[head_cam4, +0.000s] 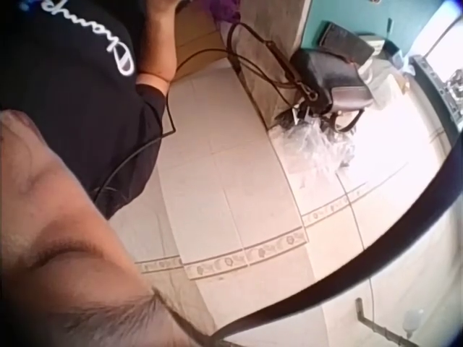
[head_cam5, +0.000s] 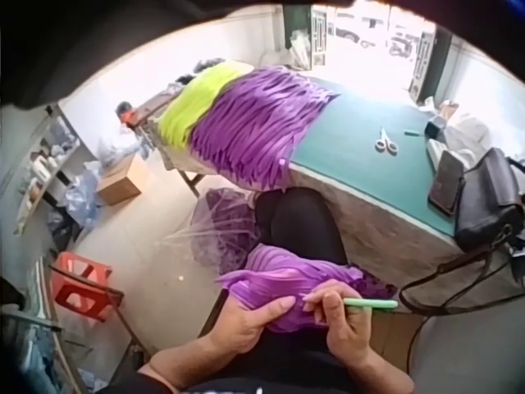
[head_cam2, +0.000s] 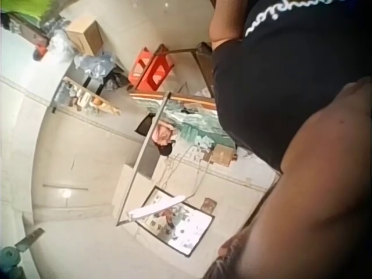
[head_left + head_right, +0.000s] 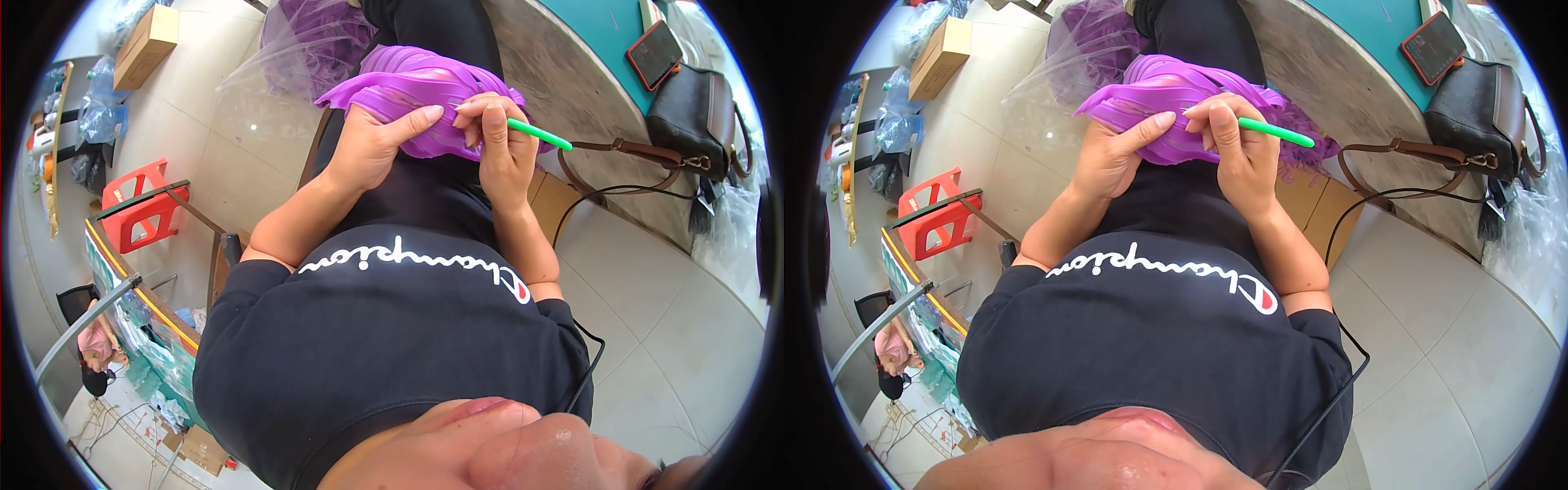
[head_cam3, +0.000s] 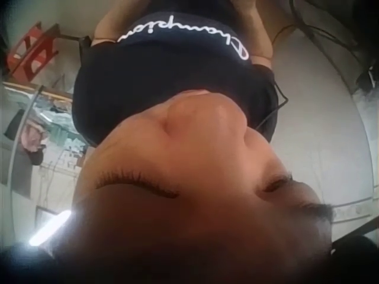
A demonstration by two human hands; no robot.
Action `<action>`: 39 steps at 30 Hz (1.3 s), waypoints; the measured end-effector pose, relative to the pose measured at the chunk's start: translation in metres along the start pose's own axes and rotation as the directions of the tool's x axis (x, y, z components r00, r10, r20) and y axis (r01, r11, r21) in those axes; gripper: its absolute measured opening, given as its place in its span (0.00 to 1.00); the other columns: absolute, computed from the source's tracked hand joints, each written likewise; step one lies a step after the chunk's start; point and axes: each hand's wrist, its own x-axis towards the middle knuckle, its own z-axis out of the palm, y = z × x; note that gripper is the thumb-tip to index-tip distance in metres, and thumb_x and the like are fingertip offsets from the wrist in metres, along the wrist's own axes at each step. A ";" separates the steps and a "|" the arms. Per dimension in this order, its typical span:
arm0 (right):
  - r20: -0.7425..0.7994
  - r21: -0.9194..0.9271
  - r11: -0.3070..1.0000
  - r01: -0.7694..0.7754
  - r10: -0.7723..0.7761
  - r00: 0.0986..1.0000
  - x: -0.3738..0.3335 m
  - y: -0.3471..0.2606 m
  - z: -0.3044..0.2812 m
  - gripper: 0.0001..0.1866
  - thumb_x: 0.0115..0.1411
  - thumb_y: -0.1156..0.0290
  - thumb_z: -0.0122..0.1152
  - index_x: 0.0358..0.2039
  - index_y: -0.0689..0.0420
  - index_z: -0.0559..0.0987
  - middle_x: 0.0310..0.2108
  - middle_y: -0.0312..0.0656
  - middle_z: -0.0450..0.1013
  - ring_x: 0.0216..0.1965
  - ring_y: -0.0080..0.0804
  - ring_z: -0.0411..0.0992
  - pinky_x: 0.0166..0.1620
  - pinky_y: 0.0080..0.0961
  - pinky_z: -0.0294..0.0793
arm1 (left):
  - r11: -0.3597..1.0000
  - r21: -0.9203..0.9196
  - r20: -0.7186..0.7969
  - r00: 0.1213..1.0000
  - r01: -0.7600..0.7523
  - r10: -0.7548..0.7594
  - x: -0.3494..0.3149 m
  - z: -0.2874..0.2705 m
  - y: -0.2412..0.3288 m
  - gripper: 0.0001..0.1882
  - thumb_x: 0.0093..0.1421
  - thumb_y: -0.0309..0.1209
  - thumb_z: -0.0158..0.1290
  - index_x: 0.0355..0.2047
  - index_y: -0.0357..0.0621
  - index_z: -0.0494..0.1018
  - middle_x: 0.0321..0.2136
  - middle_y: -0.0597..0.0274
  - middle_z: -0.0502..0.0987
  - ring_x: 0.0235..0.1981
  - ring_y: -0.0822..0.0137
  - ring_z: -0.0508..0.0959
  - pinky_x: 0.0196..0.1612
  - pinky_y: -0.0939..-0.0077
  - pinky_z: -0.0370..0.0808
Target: Bundling and marking purple mesh fabric strips at a factory workstation.
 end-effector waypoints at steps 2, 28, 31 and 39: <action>-0.012 -0.025 1.000 0.000 0.000 1.000 -0.001 0.000 0.001 0.20 0.70 0.61 0.44 0.31 0.63 0.77 0.29 0.39 0.72 0.23 0.17 0.62 0.27 0.14 0.59 | 1.000 0.006 -0.008 1.000 -0.005 0.005 0.000 -0.002 -0.002 0.13 0.59 0.21 0.55 0.45 0.35 0.74 0.38 0.62 0.79 0.39 0.72 0.77 0.46 0.76 0.74; -0.228 -0.233 0.968 -0.095 0.040 0.973 -0.009 0.002 0.002 0.09 0.64 0.70 0.57 0.30 0.60 0.71 0.32 0.42 0.76 0.29 0.19 0.69 0.36 0.15 0.68 | 0.999 -0.031 -0.019 0.999 0.030 -0.030 0.003 0.001 -0.008 0.22 0.59 0.23 0.56 0.54 0.33 0.69 0.44 0.61 0.77 0.45 0.73 0.75 0.52 0.77 0.71; -0.192 -0.421 0.906 0.032 -0.124 0.974 -0.006 0.004 0.004 0.11 0.58 0.76 0.63 0.27 0.59 0.68 0.30 0.39 0.75 0.27 0.19 0.70 0.33 0.17 0.70 | 0.986 0.160 0.054 0.998 -0.038 0.030 0.000 0.000 -0.009 0.19 0.59 0.23 0.56 0.51 0.34 0.72 0.42 0.63 0.78 0.43 0.75 0.76 0.49 0.79 0.72; 0.081 -0.784 0.512 0.351 -0.476 0.876 0.004 0.000 0.004 0.18 0.55 0.83 0.62 0.16 0.59 0.62 0.18 0.43 0.69 0.20 0.33 0.71 0.24 0.24 0.68 | 0.969 0.220 -0.008 0.993 -0.113 0.117 -0.001 0.002 -0.016 0.19 0.59 0.22 0.56 0.52 0.35 0.71 0.43 0.60 0.78 0.45 0.74 0.75 0.50 0.77 0.71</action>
